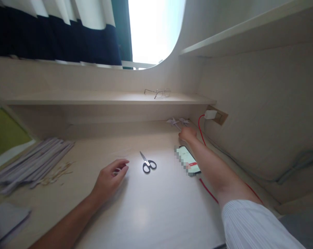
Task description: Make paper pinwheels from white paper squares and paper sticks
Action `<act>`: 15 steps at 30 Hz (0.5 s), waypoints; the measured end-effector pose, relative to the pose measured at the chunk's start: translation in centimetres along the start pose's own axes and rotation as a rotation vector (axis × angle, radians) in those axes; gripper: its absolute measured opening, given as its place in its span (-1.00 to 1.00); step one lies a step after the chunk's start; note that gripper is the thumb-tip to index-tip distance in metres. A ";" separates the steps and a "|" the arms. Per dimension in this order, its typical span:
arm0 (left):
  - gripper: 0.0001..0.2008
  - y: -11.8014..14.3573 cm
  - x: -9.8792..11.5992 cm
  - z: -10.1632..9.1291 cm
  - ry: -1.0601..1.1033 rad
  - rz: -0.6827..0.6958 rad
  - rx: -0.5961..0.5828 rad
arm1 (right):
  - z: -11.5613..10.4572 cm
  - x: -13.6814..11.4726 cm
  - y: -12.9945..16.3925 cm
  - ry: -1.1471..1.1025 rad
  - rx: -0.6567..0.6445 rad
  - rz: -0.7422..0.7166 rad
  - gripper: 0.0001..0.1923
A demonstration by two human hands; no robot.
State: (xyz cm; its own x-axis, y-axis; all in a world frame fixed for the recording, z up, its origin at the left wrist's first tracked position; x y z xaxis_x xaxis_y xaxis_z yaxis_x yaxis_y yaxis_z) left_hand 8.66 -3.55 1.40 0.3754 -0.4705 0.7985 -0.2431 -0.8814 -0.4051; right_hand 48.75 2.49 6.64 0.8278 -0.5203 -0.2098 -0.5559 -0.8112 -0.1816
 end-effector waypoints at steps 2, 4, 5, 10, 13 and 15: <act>-0.78 -0.2 0.2 -0.1 0.006 0.008 0.037 | -0.4 -1.6 1.2 0.017 -0.031 -0.026 -0.62; -0.79 -0.6 0.5 -0.1 0.009 0.007 0.064 | -0.4 -3.8 3.1 -0.002 -0.061 -0.108 -0.67; -0.80 -1.0 0.5 -0.2 0.011 0.001 0.085 | -0.4 -5.1 4.3 -0.023 -0.073 -0.161 -0.69; -0.78 -5.6 0.1 -2.3 0.026 -0.120 0.261 | 1.0 -11.6 12.8 -0.200 -0.071 -0.427 -0.71; -0.63 -9.1 -0.1 -5.0 0.053 -0.221 0.378 | 2.1 -14.4 18.2 -0.291 -0.061 -0.512 -0.71; -0.62 -10.6 0.2 -6.8 0.065 -0.276 0.438 | 2.6 -15.7 21.0 -0.342 -0.055 -0.554 -0.71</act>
Point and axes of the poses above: each hand's wrist, its own y-axis away from the middle knuckle, its own z-axis out of the palm, x = y × z, the point moved 2 cm from there along -y, towards the middle knuckle, and after that the axes turned 5 degrees about x, right-handed, at the moved point
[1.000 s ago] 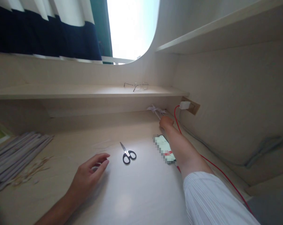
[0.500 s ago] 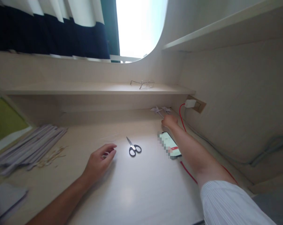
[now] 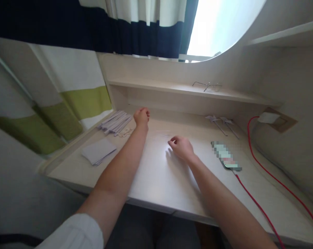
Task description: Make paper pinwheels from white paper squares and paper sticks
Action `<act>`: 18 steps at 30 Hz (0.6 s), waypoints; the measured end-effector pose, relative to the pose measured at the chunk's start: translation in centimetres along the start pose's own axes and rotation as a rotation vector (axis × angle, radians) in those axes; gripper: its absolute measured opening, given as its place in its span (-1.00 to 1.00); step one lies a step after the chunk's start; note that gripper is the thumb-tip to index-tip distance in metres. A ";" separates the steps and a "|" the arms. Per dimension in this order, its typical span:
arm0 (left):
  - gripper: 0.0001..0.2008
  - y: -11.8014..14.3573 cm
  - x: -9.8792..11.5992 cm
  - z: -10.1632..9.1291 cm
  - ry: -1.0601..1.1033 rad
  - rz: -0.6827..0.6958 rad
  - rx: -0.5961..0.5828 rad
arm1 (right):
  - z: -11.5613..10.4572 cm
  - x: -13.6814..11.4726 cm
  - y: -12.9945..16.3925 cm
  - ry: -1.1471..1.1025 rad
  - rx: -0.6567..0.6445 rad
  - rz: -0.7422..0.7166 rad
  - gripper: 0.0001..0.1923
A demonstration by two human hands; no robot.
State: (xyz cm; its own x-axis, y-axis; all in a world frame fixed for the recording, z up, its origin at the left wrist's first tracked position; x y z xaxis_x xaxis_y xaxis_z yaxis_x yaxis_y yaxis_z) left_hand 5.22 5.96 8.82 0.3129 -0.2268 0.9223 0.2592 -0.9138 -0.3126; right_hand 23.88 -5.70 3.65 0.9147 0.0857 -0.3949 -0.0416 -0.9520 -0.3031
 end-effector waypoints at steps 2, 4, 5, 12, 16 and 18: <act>-0.62 -0.6 0.7 -1.1 -0.006 -0.009 0.010 | 0.7 -1.6 1.4 -0.036 0.015 -0.039 -0.71; -0.63 0.2 1.1 -2.6 -0.023 0.026 -0.022 | 1.0 -2.5 2.3 -0.073 0.029 -0.072 -0.71; -0.66 0.9 1.2 -3.6 -0.042 0.057 -0.065 | 1.0 -2.8 2.7 -0.092 0.031 -0.087 -0.72; -0.77 6.6 -3.1 -18.4 -0.415 0.206 -0.430 | 1.8 -2.0 3.8 -0.209 0.038 -0.106 -0.72; -0.70 8.4 -6.3 -26.7 -0.650 0.194 -0.351 | 2.2 -1.9 3.9 -0.269 0.015 -0.085 -0.72; -0.66 9.5 -7.4 -28.6 -0.709 0.188 -0.370 | 2.1 -2.0 4.0 -0.289 0.007 -0.077 -0.71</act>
Point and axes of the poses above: each hand's wrist, its own y-axis away from the middle knuckle, its own z-axis out of the palm, x = y × z, the point moved 2 cm from there along -y, towards the middle knuckle, and after that the axes turned 5 degrees about x, right-handed, at the moved point
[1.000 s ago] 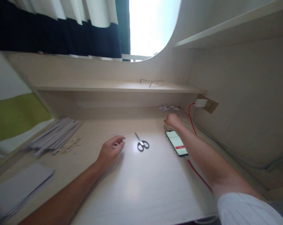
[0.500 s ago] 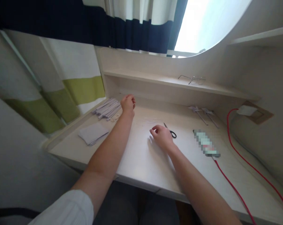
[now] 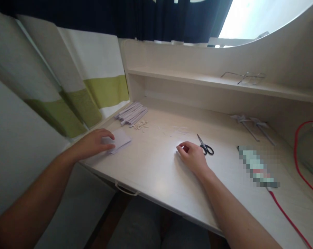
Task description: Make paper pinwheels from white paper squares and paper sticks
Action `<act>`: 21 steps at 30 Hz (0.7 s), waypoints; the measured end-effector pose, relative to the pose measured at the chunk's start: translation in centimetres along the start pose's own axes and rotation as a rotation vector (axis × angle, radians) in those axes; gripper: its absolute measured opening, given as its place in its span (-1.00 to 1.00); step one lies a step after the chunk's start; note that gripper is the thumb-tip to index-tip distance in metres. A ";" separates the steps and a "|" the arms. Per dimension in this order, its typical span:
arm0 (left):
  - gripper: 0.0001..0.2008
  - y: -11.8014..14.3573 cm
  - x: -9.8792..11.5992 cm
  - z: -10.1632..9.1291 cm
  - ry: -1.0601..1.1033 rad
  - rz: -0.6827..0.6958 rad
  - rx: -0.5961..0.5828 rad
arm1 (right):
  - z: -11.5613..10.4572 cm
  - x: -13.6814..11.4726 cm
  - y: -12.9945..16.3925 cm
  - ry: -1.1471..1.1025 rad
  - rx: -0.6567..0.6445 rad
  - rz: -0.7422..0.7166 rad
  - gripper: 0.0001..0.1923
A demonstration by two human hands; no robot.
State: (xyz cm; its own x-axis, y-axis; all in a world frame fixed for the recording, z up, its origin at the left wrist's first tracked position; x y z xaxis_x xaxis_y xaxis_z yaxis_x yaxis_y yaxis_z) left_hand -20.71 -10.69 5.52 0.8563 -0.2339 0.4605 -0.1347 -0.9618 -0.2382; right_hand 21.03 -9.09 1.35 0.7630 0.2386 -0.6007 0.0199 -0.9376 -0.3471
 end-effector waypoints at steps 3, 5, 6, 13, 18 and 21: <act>-0.58 1.6 -0.6 0.4 -0.115 0.020 -0.056 | -0.1 -0.1 0.2 -0.009 -0.013 0.010 -0.72; -0.55 2.0 -0.2 0.6 -0.162 0.019 -0.076 | -0.1 -0.1 0.3 -0.009 -0.021 0.018 -0.71; -0.53 2.0 0.0 0.5 -0.171 0.007 -0.078 | -0.1 -0.1 0.3 -0.009 -0.023 0.022 -0.71; -0.55 1.5 0.2 0.0 -0.145 -0.085 -0.112 | 0.1 0.1 0.2 -0.010 -0.038 0.038 -0.70; -0.67 1.5 -0.4 0.2 -0.145 -0.023 -0.123 | 0.2 0.0 0.4 -0.026 -0.050 0.034 -0.73; -0.67 1.4 1.0 -1.1 -0.202 -0.006 0.041 | 0.3 -0.1 0.2 -0.067 -0.047 0.021 -0.75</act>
Point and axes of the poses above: each hand's wrist, its own y-axis away from the middle knuckle, its own z-axis out of the palm, x = y × z, the point moved 2 cm from there along -y, towards the middle knuckle, and after that the axes turned 5 degrees about x, right-handed, at the moved point
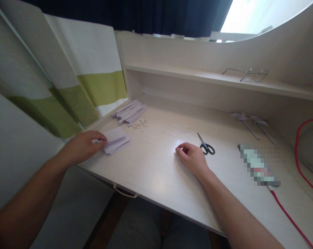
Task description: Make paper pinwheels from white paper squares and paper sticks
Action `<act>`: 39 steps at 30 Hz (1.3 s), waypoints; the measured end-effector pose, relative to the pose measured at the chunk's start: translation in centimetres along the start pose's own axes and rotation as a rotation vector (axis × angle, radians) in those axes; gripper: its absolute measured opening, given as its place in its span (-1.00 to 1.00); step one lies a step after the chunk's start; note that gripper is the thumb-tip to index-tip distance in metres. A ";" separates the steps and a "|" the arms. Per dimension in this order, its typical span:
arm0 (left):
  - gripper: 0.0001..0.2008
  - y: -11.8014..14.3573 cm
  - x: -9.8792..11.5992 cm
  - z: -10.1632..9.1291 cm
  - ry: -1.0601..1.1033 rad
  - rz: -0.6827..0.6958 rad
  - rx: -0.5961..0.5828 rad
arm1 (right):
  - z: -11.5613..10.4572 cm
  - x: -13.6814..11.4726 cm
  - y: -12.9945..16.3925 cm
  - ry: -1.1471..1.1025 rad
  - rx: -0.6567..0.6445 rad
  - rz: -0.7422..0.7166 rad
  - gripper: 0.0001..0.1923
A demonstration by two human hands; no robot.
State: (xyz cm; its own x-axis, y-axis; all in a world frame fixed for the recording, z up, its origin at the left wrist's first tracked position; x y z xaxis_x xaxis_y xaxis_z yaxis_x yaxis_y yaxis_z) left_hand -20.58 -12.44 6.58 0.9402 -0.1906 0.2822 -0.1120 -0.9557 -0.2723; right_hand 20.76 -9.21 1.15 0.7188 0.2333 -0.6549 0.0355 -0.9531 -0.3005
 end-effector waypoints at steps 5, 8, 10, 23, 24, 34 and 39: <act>-0.84 0.0 6.5 -2.0 0.207 0.120 0.569 | -0.7 -2.2 0.0 -0.148 0.038 -0.030 -0.69; -0.92 -0.2 11.4 0.5 0.447 0.389 0.621 | -2.5 -4.5 0.9 -0.487 0.029 -0.044 -0.46; -0.82 -0.9 14.1 2.4 0.535 0.527 0.639 | -4.3 -5.8 1.6 -0.649 -0.022 -0.053 -0.29; -0.72 -6.4 21.7 3.2 0.887 0.665 0.720 | -14.4 -5.8 0.7 -0.520 0.184 -0.361 -0.67; -0.73 -6.3 21.6 3.8 0.890 0.658 0.670 | -14.0 -5.3 0.9 -0.533 0.164 -0.364 -0.70; -0.77 -7.2 19.6 6.6 1.235 0.230 -0.137 | -10.2 -2.5 2.8 -0.502 0.078 -0.256 -0.98; -0.75 -7.7 19.9 9.0 1.145 0.063 -0.315 | -7.8 -2.7 3.1 -0.347 -0.035 -0.299 -0.96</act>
State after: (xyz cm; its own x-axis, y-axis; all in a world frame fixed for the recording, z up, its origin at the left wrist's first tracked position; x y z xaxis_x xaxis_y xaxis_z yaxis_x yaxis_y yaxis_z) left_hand 1.89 -6.84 6.04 0.1140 -0.1756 0.9778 -0.3721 -0.9202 -0.1219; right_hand 24.36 -14.32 7.35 0.3985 0.5440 -0.7384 0.2335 -0.8387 -0.4920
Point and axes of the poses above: each hand's wrist, its own y-axis away from the middle knuckle, its own z-axis out of the palm, x = y × z, the point moved 2 cm from there along -y, towards the middle knuckle, and after that the axes turned 5 degrees about x, right-handed, at the moved point
